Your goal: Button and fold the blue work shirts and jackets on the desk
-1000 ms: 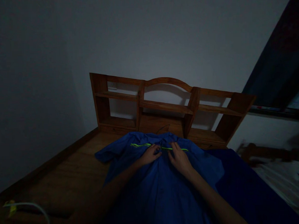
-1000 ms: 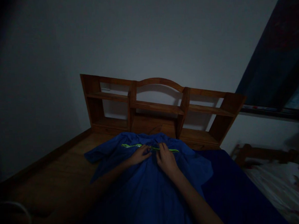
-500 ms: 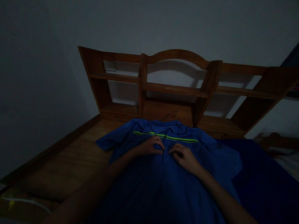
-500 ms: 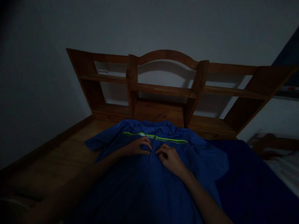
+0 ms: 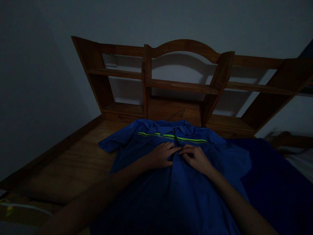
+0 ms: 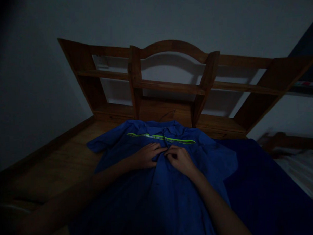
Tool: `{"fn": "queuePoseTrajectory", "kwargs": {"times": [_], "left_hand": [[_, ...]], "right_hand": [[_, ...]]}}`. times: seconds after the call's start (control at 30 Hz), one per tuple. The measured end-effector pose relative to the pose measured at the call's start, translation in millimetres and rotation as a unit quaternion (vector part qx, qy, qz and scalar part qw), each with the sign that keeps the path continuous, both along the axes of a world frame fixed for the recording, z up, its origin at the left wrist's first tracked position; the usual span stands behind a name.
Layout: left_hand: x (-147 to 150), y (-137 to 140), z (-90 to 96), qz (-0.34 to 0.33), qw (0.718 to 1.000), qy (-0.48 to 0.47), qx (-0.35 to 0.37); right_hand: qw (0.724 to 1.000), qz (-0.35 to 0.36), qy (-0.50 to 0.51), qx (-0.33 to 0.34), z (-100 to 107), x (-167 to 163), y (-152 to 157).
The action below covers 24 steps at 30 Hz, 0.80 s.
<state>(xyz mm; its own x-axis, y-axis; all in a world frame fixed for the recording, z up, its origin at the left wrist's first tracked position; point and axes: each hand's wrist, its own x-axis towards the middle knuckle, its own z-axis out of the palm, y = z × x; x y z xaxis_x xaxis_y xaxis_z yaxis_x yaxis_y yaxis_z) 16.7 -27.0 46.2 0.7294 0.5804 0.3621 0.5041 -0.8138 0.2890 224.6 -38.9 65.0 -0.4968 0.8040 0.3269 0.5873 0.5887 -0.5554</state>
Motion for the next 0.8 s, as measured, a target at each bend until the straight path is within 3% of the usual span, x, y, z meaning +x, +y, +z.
{"fn": "queuePoseTrajectory", "kwargs": {"times": [0.27, 0.6, 0.8], "left_hand": [[-0.6, 1.8, -1.0, -0.032, 0.996, -0.056, -0.057], [-1.7, 15.3, -8.9, -0.012, 0.994, -0.074, -0.074], [-2.8, 19.8, -14.6, 0.002, 0.984, -0.103, -0.145]], "right_hand": [[0.999, -0.04, 0.003, 0.004, 1.3, 6.7, 4.5], [1.0, 0.013, 0.002, -0.027, 0.4, -1.7, -2.6], [0.999, 0.034, -0.006, -0.034, -1.1, -1.7, -3.3]]}}
